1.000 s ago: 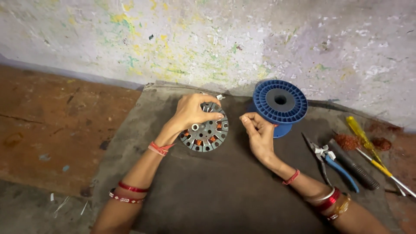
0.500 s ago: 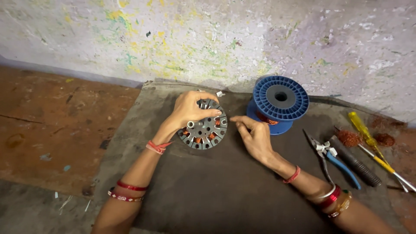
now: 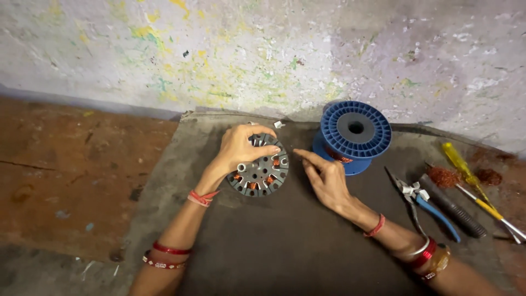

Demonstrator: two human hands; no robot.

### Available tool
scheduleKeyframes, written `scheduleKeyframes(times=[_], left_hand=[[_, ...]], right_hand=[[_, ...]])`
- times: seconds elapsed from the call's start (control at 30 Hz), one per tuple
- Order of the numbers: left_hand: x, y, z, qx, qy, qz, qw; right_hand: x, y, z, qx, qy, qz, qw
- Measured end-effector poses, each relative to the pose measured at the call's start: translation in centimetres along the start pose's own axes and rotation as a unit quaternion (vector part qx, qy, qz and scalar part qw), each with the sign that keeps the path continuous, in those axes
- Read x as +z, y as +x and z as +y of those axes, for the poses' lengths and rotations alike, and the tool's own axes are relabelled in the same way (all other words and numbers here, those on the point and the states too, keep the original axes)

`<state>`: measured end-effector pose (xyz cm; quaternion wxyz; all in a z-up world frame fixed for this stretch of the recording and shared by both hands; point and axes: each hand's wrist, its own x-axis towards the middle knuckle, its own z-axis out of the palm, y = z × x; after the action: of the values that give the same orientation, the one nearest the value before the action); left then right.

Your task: The person winds copper wire from a blue spool into the slots of a circular metal stator. They repeatedly pull wire, insert it into slots, and rotate the stator to continue winding. Tools including pliers and a screwdriver are visible on the work surface.

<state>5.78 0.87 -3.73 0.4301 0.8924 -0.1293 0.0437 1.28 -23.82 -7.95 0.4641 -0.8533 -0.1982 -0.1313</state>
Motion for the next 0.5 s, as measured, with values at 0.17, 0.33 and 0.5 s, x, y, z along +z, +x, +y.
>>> scheduleKeyframes(times=[0.17, 0.33, 0.5], left_hand=[[0.1, 0.0, -0.6, 0.041, -0.002, 0.019, 0.999], [0.1, 0.2, -0.9, 0.054, -0.002, 0.025, 0.998], [0.3, 0.1, -1.1, 0.014, 0.002, 0.016, 1.000]], right_hand=[[0.0, -0.2, 0.5, -0.007, -0.048, -0.050, 0.998], [0.2, -0.5, 1.1, 0.008, -0.014, -0.020, 1.000], [0.2, -0.7, 1.8, -0.034, 0.017, -0.006, 0.999]])
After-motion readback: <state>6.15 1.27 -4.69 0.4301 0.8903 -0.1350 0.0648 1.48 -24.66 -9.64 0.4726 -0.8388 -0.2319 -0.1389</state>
